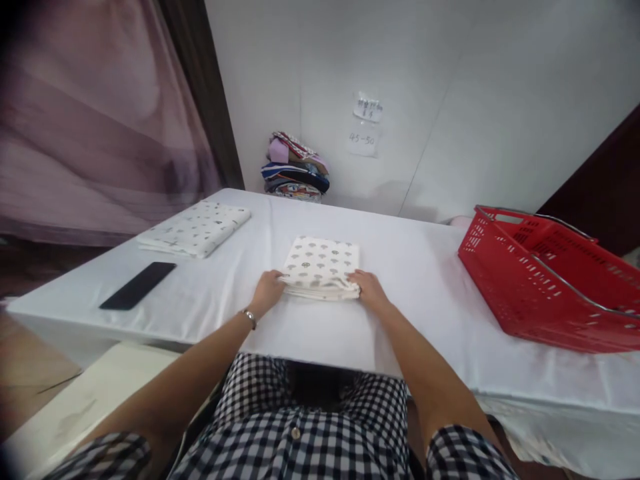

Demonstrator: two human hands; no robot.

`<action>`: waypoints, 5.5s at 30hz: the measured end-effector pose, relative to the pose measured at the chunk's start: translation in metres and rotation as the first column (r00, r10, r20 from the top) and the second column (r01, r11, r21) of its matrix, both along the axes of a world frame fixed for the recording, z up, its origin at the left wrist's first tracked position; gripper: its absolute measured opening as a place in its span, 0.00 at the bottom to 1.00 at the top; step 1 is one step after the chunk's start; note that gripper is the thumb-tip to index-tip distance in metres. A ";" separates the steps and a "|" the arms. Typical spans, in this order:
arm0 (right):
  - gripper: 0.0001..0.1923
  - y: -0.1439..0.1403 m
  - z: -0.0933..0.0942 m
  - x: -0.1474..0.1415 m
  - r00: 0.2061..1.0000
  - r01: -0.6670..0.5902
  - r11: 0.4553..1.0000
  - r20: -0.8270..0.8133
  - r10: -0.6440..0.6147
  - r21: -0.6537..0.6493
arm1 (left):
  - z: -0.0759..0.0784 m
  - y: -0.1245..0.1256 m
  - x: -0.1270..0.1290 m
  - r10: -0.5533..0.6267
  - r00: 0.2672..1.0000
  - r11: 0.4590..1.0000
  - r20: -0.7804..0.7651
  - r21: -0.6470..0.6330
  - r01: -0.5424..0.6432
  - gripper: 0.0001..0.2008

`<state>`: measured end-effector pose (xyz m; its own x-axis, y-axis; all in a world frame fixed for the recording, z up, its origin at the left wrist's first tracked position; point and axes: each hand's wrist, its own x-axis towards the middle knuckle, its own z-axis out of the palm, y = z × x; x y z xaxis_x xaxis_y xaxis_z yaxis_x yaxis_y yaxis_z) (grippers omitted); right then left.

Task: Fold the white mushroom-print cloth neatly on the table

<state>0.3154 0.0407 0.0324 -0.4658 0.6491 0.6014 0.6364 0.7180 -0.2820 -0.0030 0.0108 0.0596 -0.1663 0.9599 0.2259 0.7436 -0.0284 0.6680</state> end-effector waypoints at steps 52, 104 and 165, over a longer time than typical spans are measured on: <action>0.14 -0.035 0.021 -0.039 0.925 0.219 0.967 0.343 -0.164 -0.127 | -0.015 -0.001 0.033 -0.434 0.763 0.859 -0.479 0.037 0.511 0.13; 0.10 -0.037 0.019 -0.049 0.840 0.281 0.948 0.517 -0.167 -0.150 | -0.011 0.003 0.040 -0.423 0.816 0.890 -0.395 -0.009 0.457 0.10; 0.13 -0.064 0.002 -0.041 0.976 0.172 0.977 0.156 -0.151 -0.126 | -0.034 -0.007 0.032 -0.344 0.818 0.846 -0.462 0.225 0.483 0.13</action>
